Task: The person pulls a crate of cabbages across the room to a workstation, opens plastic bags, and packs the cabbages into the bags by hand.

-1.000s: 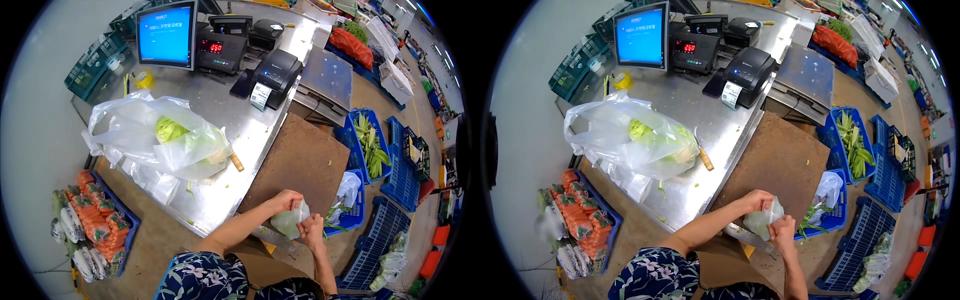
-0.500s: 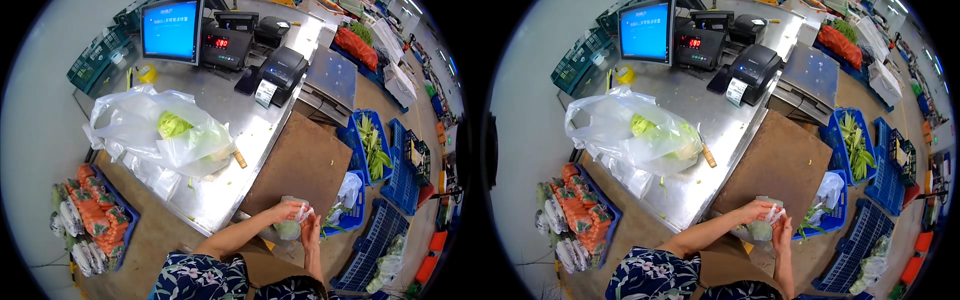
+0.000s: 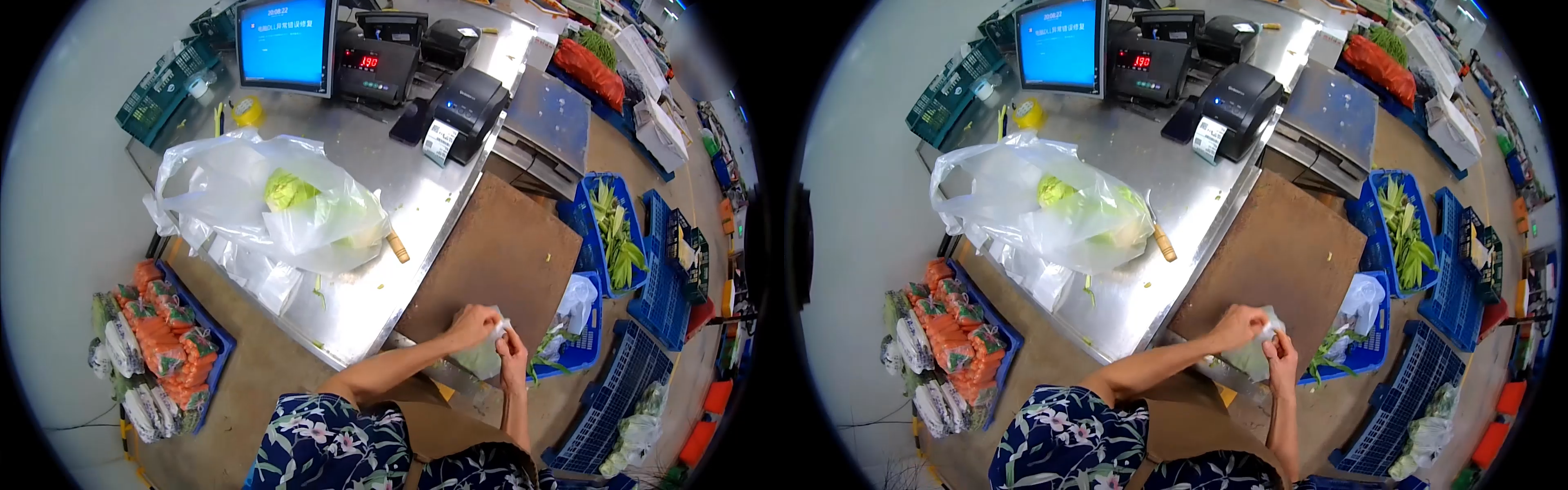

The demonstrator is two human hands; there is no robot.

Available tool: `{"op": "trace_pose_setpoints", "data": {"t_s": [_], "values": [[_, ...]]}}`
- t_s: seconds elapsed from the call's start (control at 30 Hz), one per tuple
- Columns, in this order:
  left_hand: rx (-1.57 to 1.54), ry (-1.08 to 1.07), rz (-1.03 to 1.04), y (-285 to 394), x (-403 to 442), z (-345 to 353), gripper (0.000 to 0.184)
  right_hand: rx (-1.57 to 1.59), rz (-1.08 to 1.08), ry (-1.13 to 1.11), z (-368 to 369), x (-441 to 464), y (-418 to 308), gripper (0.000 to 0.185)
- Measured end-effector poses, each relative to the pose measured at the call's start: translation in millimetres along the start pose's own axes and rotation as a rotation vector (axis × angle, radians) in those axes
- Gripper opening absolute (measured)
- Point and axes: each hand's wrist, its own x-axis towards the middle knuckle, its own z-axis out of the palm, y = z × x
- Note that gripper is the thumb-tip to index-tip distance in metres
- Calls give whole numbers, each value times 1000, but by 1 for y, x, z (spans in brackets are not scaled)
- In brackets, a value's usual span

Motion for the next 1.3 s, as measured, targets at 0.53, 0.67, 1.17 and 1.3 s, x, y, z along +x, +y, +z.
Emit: {"op": "trace_pose_setpoints", "data": {"t_s": [0.53,0.67,1.17,1.3], "values": [[-515,-247,-188,-26,18,-18,17,-78,20,116,41,31,-9,27],[-430,-330,-141,-22,16,-20,15,-316,-108,257,40,29,9,22],[316,395,-108,-111,47,36,13,-389,-184,-378,30,0,14,19],[515,299,-73,-119,55,36,17,-418,-157,-264,31,-8,22,22]]}}
